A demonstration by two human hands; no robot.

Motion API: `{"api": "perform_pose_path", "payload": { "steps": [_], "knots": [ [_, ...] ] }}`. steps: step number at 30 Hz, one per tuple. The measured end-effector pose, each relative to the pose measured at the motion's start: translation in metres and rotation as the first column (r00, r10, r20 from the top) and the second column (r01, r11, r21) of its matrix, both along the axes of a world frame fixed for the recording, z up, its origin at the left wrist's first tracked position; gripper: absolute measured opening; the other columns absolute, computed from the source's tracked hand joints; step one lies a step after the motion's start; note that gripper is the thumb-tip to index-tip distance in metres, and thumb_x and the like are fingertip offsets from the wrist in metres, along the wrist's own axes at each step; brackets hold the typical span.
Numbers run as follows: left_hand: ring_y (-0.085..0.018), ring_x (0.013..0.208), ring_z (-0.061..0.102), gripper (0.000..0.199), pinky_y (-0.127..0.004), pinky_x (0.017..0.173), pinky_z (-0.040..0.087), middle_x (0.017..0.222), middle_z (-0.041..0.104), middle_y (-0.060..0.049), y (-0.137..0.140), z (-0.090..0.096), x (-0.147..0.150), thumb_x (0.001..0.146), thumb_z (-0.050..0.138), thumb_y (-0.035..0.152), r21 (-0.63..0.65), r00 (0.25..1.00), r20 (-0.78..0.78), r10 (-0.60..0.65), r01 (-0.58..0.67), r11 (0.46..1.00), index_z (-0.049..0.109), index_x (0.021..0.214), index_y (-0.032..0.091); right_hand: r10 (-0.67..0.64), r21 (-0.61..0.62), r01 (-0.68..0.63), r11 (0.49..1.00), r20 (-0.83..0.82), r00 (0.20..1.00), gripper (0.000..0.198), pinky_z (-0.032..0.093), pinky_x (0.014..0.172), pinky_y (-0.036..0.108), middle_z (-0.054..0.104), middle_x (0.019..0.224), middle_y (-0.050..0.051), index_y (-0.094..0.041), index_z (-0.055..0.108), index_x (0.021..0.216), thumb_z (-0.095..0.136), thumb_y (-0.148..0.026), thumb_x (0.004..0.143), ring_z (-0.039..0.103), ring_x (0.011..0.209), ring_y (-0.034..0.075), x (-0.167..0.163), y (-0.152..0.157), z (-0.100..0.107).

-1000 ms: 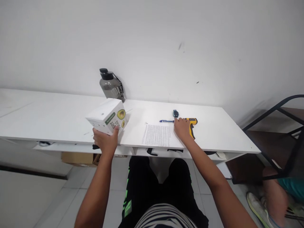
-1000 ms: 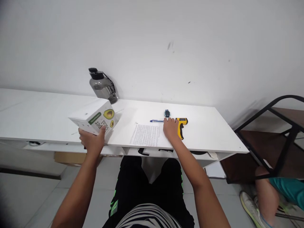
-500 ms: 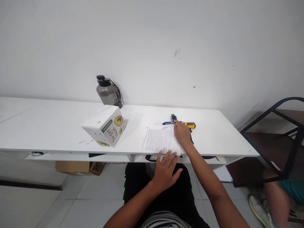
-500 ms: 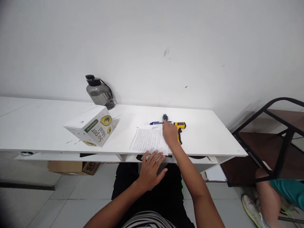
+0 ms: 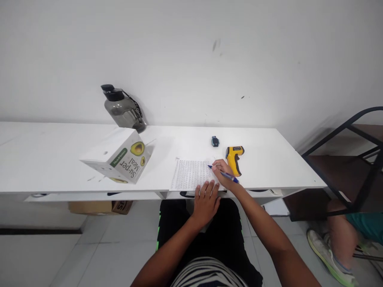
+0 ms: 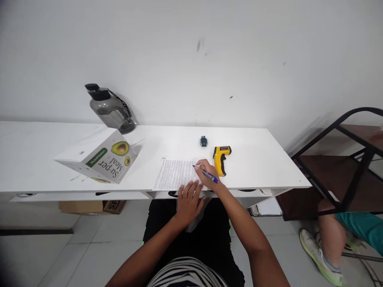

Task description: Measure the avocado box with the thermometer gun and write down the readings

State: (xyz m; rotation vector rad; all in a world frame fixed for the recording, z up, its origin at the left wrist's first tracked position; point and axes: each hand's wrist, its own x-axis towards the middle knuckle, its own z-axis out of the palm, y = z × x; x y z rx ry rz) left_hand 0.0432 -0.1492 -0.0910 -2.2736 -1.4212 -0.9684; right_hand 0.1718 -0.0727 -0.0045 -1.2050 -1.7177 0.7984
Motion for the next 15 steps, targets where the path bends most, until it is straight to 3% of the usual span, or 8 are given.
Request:
{"api": "perform_pose_path", "payload": {
  "steps": [2,5,9,15],
  "knots": [
    [-0.027,0.126,0.049,0.049,-0.047,0.116,0.018,0.133,0.058,-0.01,0.0008,-0.0007,0.0011,0.087,0.055,0.036,0.001,1.0,0.015,-0.003,0.003,1.0,0.054,0.134,0.023,0.106,-0.11,-0.12,0.987,-0.128,0.986,0.038,0.038,0.05,0.023,0.056,0.061,-0.004,-0.02,0.059,0.101,0.039,-0.052,0.092,0.045,0.047,0.01,0.0013,0.0044,0.0036],
    [-0.026,0.124,0.05,0.047,-0.047,0.116,0.016,0.131,0.06,-0.01,0.002,-0.0041,0.0029,0.087,0.055,0.036,0.022,0.999,0.034,0.009,-0.01,1.0,0.055,0.132,0.023,0.099,-0.185,-0.125,0.975,-0.145,0.984,0.046,0.04,0.051,0.025,0.058,0.058,-0.001,-0.017,0.066,0.081,0.038,-0.053,0.091,0.047,0.048,0.011,0.0018,0.0081,0.0067],
    [-0.025,0.125,0.05,0.047,-0.045,0.117,0.013,0.131,0.06,-0.009,0.0029,-0.0084,0.0026,0.086,0.056,0.036,0.052,1.0,0.028,0.006,-0.007,0.999,0.055,0.131,0.022,0.008,-0.14,-0.007,0.99,0.005,1.0,0.041,0.044,0.063,0.028,0.063,0.057,0.001,-0.019,0.061,0.057,0.05,-0.045,0.087,0.058,0.06,0.015,-0.0006,0.0068,0.0069],
    [-0.025,0.125,0.05,0.045,-0.044,0.118,0.012,0.131,0.06,-0.009,0.0022,-0.0061,0.0004,0.087,0.055,0.035,0.06,1.0,0.016,-0.006,0.005,0.998,0.057,0.13,0.022,0.009,-0.102,-0.004,0.995,0.05,0.999,0.037,0.045,0.063,0.028,0.065,0.059,0.001,-0.02,0.056,0.053,0.051,-0.038,0.086,0.061,0.062,0.016,-0.0011,0.0053,0.0053]
  ]
}}
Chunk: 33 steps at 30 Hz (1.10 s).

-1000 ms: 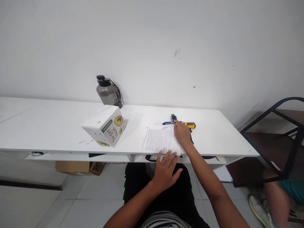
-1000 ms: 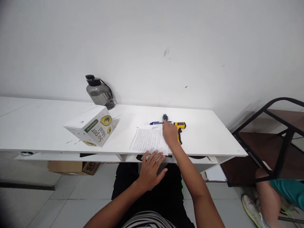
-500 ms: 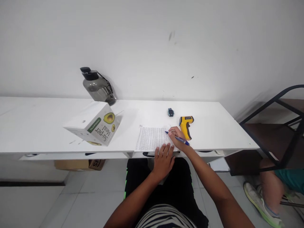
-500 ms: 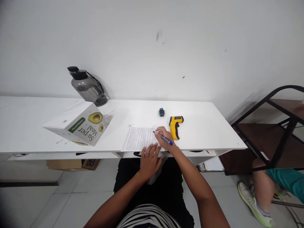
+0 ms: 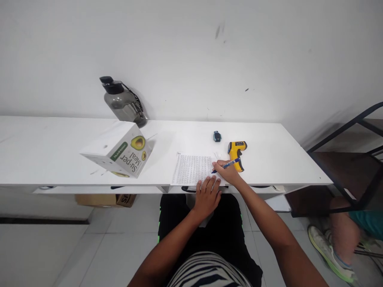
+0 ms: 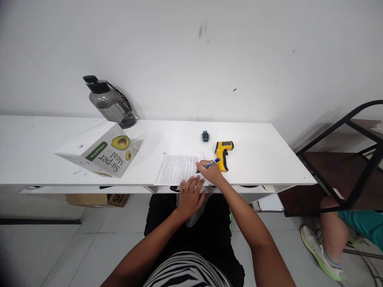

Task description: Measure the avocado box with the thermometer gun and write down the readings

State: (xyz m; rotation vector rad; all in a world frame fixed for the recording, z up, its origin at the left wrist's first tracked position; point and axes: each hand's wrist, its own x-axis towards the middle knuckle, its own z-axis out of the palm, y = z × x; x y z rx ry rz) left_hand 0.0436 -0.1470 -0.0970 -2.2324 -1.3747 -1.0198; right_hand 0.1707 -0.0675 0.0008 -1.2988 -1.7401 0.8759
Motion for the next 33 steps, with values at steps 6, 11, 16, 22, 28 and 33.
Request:
{"api": "perform_pose_path", "payload": {
  "steps": [6,11,16,22,28,33],
  "knots": [
    [-0.023,0.125,0.048,0.046,-0.043,0.118,0.011,0.129,0.061,-0.008,0.0016,-0.0016,0.001,0.086,0.057,0.036,0.036,1.0,0.001,0.008,-0.008,0.999,0.057,0.129,0.021,0.005,-0.046,-0.006,0.999,-0.006,1.0,0.035,0.047,0.068,0.028,0.068,0.063,0.001,-0.02,0.061,0.057,0.051,-0.037,0.085,0.063,0.067,0.017,0.0018,0.0028,-0.001],
    [-0.023,0.13,0.044,0.047,-0.043,0.117,0.013,0.13,0.06,-0.009,0.0031,-0.0063,0.001,0.086,0.057,0.037,0.051,1.0,-0.003,0.017,-0.017,0.999,0.056,0.131,0.022,0.018,-0.039,-0.017,0.999,0.009,1.0,0.034,0.046,0.067,0.028,0.067,0.062,0.002,-0.02,0.06,0.056,0.051,-0.036,0.085,0.063,0.066,0.017,0.0016,0.0036,-0.0021],
    [-0.024,0.13,0.044,0.047,-0.044,0.117,0.013,0.131,0.06,-0.009,0.0028,-0.0053,0.001,0.086,0.057,0.035,0.04,1.0,0.001,0.014,-0.014,0.999,0.056,0.131,0.022,0.026,-0.053,-0.025,0.998,0.009,1.0,0.033,0.046,0.065,0.028,0.068,0.063,0.002,-0.02,0.06,0.057,0.051,-0.035,0.085,0.063,0.066,0.017,0.0016,0.0031,-0.0011],
    [-0.022,0.126,0.047,0.045,-0.043,0.118,0.011,0.131,0.06,-0.008,0.0023,-0.003,0.0015,0.085,0.057,0.032,0.037,1.0,-0.006,0.021,-0.021,0.999,0.057,0.129,0.022,0.027,-0.024,-0.027,0.999,0.024,0.999,0.033,0.046,0.067,0.028,0.067,0.064,0.001,-0.02,0.058,0.057,0.049,-0.034,0.086,0.063,0.067,0.016,0.0023,0.0041,-0.0026],
    [-0.023,0.128,0.045,0.047,-0.044,0.118,0.01,0.133,0.058,-0.007,0.0017,-0.006,-0.0001,0.084,0.056,0.029,-0.002,0.999,-0.027,0.02,-0.02,1.0,0.055,0.131,0.022,0.102,-0.044,-0.101,0.994,0.037,0.994,0.032,0.045,0.065,0.027,0.067,0.063,0.001,-0.02,0.062,0.059,0.05,-0.035,0.085,0.062,0.066,0.016,0.0045,0.0053,-0.0047],
    [-0.023,0.129,0.044,0.051,-0.044,0.118,0.01,0.135,0.057,-0.007,0.0012,-0.008,-0.0008,0.082,0.057,0.028,-0.019,0.999,-0.033,0.019,-0.02,1.0,0.054,0.133,0.023,0.04,-0.042,-0.04,0.998,0.011,0.999,0.033,0.046,0.067,0.028,0.067,0.064,0.001,-0.02,0.059,0.057,0.049,-0.035,0.085,0.062,0.066,0.017,0.0032,0.0042,-0.0039]
  ]
}}
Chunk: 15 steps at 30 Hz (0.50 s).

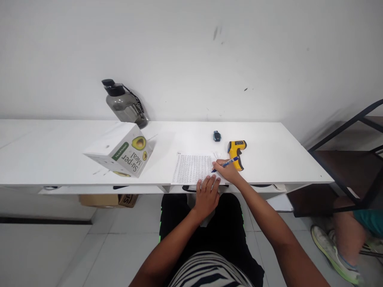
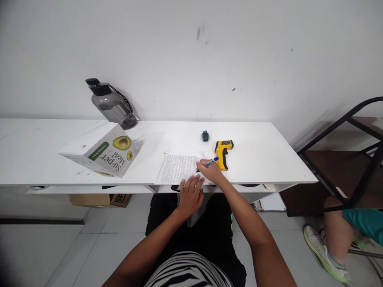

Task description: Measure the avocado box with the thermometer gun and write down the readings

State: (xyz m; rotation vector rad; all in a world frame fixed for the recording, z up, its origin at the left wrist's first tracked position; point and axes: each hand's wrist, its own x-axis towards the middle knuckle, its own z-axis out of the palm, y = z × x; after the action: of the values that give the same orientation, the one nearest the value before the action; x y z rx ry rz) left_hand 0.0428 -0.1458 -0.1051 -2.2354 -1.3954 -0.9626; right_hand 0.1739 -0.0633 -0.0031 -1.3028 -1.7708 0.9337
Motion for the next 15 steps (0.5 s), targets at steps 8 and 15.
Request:
{"api": "perform_pose_path", "payload": {
  "steps": [8,15],
  "knots": [
    [-0.023,0.131,0.042,0.053,-0.044,0.118,0.009,0.137,0.055,-0.008,-0.0021,0.0027,-0.0015,0.083,0.055,0.025,-0.016,1.0,-0.027,-0.012,0.012,1.0,0.051,0.136,0.022,-0.041,0.019,0.04,0.999,0.045,0.998,0.033,0.044,0.064,0.029,0.064,0.059,0.001,-0.02,0.056,0.055,0.049,-0.034,0.084,0.06,0.064,0.017,0.0,-0.0016,0.0019],
    [-0.022,0.131,0.043,0.051,-0.043,0.118,0.009,0.135,0.056,-0.007,-0.0011,0.0023,-0.0002,0.083,0.054,0.025,0.0,1.0,-0.005,-0.003,0.003,1.0,0.053,0.134,0.022,0.027,0.0,-0.027,1.0,0.057,0.998,0.033,0.043,0.063,0.028,0.063,0.06,0.001,-0.02,0.058,0.057,0.048,-0.034,0.084,0.059,0.064,0.017,0.0007,-0.0012,0.0035]
  ]
}}
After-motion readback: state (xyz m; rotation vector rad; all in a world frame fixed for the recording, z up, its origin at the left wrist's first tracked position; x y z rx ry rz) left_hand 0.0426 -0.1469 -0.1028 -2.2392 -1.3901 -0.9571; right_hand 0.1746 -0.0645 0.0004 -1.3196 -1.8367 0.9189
